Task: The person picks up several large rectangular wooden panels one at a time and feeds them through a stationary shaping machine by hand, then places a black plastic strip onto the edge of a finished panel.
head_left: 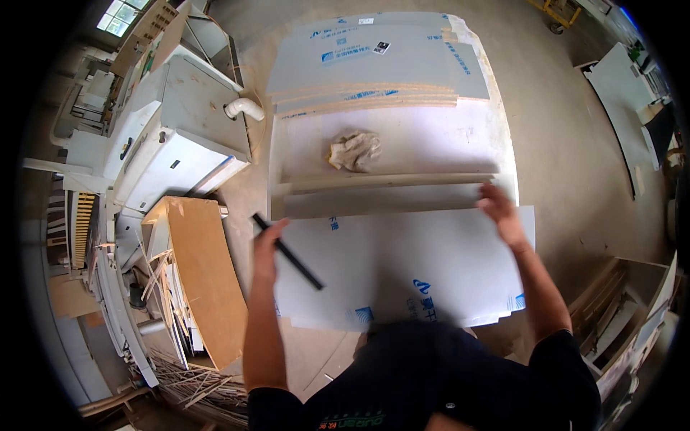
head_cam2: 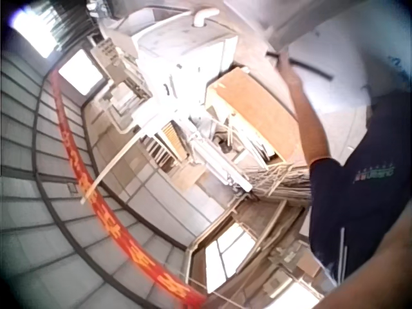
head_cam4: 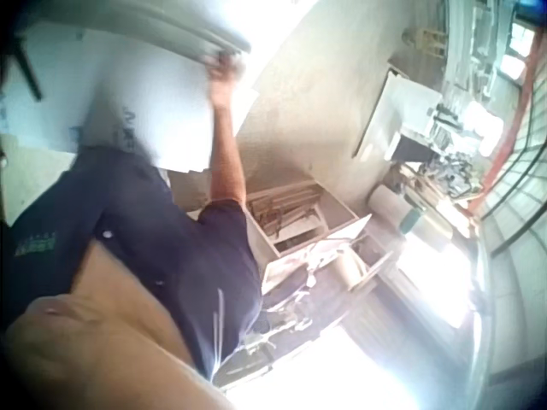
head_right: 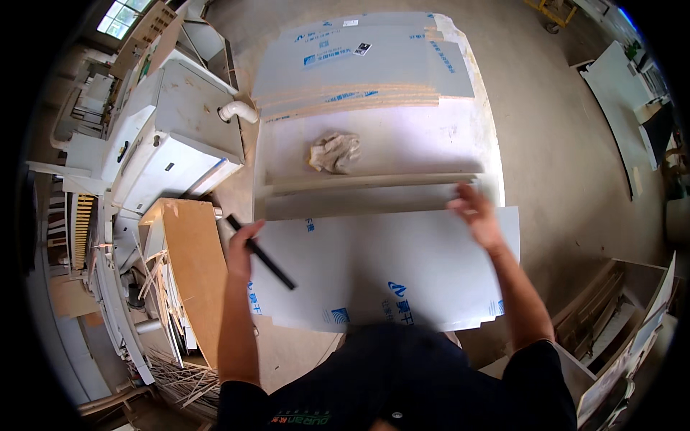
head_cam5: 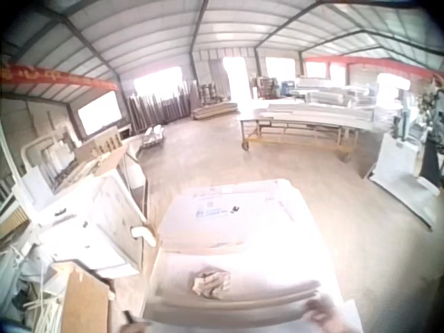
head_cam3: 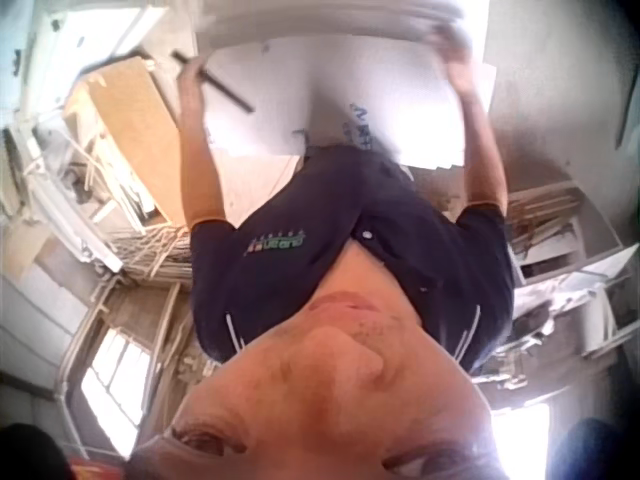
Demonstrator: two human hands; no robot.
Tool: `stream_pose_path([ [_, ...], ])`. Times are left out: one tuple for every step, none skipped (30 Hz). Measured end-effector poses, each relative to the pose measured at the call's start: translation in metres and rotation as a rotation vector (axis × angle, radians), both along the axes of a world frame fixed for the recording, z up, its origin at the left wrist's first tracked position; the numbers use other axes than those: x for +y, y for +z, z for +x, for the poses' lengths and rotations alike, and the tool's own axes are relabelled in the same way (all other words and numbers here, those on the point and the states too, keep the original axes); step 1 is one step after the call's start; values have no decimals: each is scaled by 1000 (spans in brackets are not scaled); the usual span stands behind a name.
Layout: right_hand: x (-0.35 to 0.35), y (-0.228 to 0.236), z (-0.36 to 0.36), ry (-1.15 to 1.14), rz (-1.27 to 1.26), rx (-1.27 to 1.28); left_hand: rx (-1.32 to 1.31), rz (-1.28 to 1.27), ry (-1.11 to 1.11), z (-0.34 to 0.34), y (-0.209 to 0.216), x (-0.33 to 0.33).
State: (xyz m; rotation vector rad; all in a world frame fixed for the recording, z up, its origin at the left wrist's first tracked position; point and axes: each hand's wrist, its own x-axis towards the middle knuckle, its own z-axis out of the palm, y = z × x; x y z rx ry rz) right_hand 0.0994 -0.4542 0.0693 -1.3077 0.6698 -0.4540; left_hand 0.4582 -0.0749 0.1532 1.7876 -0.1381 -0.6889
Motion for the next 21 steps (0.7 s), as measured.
stream_pose_path([
  [24, 25, 39, 284, -260, 42, 8, -54, -71, -13, -5, -28],
  [46, 57, 75, 468, -376, 126, 41, -284, -108, -29, -14, -58],
  [64, 63, 102, 537, -468, 83, 183, -453, -152, -35, -29, -84],
  [73, 64, 122, 601, -556, 47, 275, -525, -122, -50, -31, -119],
  [75, 70, 137, 627, -472, 125, 368, -597, -89, -63, -28, -149],
  [71, 80, 151, 653, -385, 203, 392, -579, -100, -72, -27, -172],
  [63, 83, 164, 679, -297, 279, 415, -561, -109, -77, -26, -191],
  [52, 78, 171, 642, -418, 355, 439, -546, -126, -75, -27, -201],
  [37, 67, 176, 608, -536, 433, 336, -437, -115, -69, -34, -203],
  [22, 55, 181, 572, -653, 510, 234, -327, -104, -59, -44, -201],
  [1, 43, 187, 556, -698, 613, 130, -226, -94, -47, -56, -201],
  [-18, 30, 189, 539, -739, 717, -5, -142, -173, -23, -84, -188],
  [-37, 15, 184, 516, -814, 732, -154, -57, -255, 11, -120, -167],
  [-58, -2, 180, 492, -890, 761, -222, 20, -257, 35, -129, -162],
  [-74, -18, 175, 508, -932, 818, -288, 102, -254, 59, -137, -156],
  [-89, -34, 168, 518, -968, 883, -279, 181, -178, 77, -133, -158],
  [-96, -42, 170, 532, -1010, 934, -401, 266, -134, 102, -138, -154],
  [-98, -48, 171, 489, -1074, 885, -518, 351, -91, 130, -145, -150],
  [-96, -54, 169, 443, -1133, 843, -469, 362, -124, 159, -145, -151],
  [-96, -60, 171, 397, -1191, 800, -421, 375, -157, 192, -140, -152],
  [-99, -54, 180, 344, -1210, 694, -504, 456, -183, 226, -142, -150],
])
